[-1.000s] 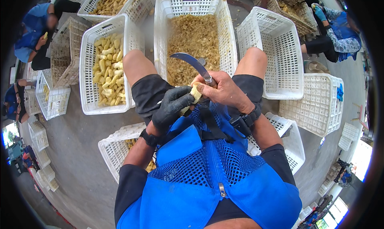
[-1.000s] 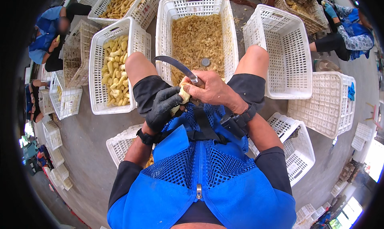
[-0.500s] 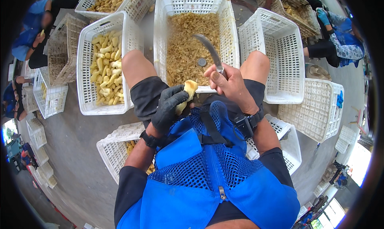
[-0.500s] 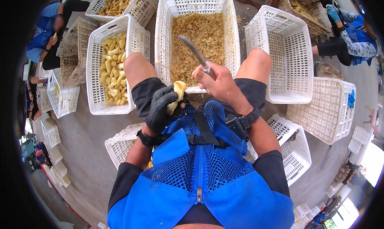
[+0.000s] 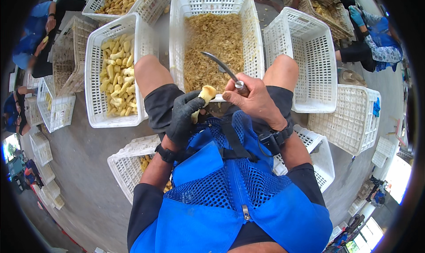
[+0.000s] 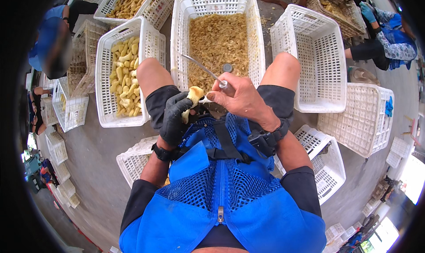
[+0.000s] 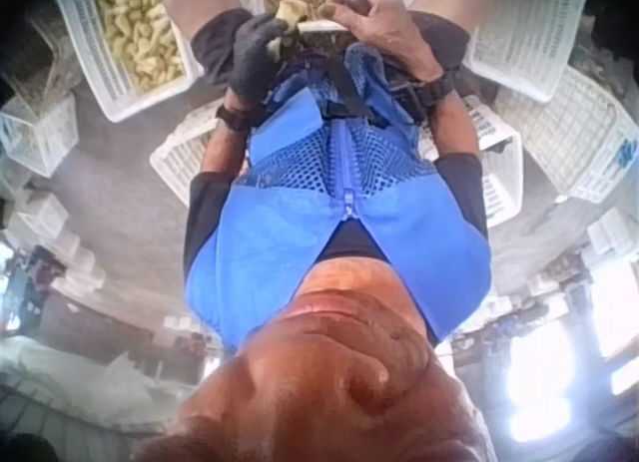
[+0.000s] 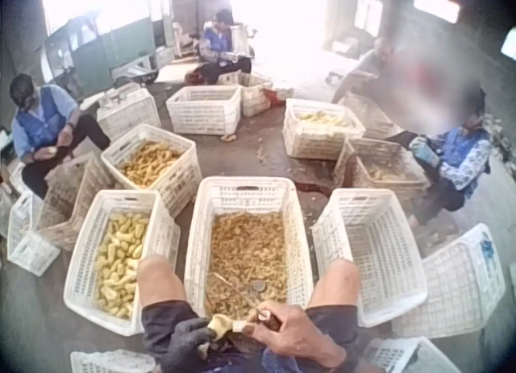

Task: The person sits on the floor and peels cassava roots using a curved knife, placing the peeled pieces into a white basket. They pick up new cassava roots from a nearby basket and continue peeling them.

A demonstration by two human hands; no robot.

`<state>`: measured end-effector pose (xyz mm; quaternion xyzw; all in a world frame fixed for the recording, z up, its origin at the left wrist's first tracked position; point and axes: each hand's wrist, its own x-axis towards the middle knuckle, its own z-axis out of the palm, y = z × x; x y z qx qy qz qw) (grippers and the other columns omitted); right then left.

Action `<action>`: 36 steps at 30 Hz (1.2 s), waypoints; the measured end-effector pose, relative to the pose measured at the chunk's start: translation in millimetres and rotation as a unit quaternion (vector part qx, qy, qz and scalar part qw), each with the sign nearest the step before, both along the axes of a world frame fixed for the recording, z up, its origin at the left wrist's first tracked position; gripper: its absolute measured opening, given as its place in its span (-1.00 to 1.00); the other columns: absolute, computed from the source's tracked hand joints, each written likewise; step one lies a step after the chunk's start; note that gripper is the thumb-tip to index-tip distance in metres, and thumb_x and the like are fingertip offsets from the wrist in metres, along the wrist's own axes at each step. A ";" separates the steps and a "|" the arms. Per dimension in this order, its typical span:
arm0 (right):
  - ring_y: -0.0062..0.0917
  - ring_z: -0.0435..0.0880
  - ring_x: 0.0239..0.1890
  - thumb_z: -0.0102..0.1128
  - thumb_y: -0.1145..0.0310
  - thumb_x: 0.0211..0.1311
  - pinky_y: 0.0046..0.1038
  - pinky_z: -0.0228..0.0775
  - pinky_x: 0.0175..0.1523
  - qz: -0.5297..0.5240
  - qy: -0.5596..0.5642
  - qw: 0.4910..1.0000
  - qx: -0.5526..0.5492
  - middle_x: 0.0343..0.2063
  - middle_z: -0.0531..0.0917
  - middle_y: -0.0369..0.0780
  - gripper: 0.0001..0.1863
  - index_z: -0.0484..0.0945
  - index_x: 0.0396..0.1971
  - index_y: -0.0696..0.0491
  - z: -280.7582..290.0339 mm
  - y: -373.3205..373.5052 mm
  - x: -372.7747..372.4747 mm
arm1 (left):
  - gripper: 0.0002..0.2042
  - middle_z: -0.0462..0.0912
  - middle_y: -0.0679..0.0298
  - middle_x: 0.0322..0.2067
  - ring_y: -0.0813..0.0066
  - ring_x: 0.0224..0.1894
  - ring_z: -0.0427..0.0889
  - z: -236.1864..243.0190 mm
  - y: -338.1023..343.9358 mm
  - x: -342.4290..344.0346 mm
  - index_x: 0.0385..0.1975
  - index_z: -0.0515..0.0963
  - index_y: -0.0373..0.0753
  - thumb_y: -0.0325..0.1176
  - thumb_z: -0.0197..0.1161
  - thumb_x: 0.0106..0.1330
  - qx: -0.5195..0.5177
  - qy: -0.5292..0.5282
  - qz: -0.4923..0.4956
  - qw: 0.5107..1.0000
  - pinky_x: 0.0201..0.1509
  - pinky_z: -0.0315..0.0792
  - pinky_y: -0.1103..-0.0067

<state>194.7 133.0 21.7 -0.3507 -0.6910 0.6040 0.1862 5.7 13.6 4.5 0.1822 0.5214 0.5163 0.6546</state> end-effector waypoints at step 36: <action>0.02 0.64 -0.14 0.25 0.39 0.05 -0.11 0.52 -0.06 0.000 -0.466 0.879 0.101 0.07 0.41 0.22 -0.65 0.54 -0.11 0.11 -343.2 107.2 -66.9 | -0.88 0.57 0.20 -0.40 0.40 -0.34 0.59 -97.9 -17.7 -63.5 -0.27 0.52 -0.34 -0.49 0.16 0.23 0.101 0.486 0.084 0.864 -0.28 0.50 0.53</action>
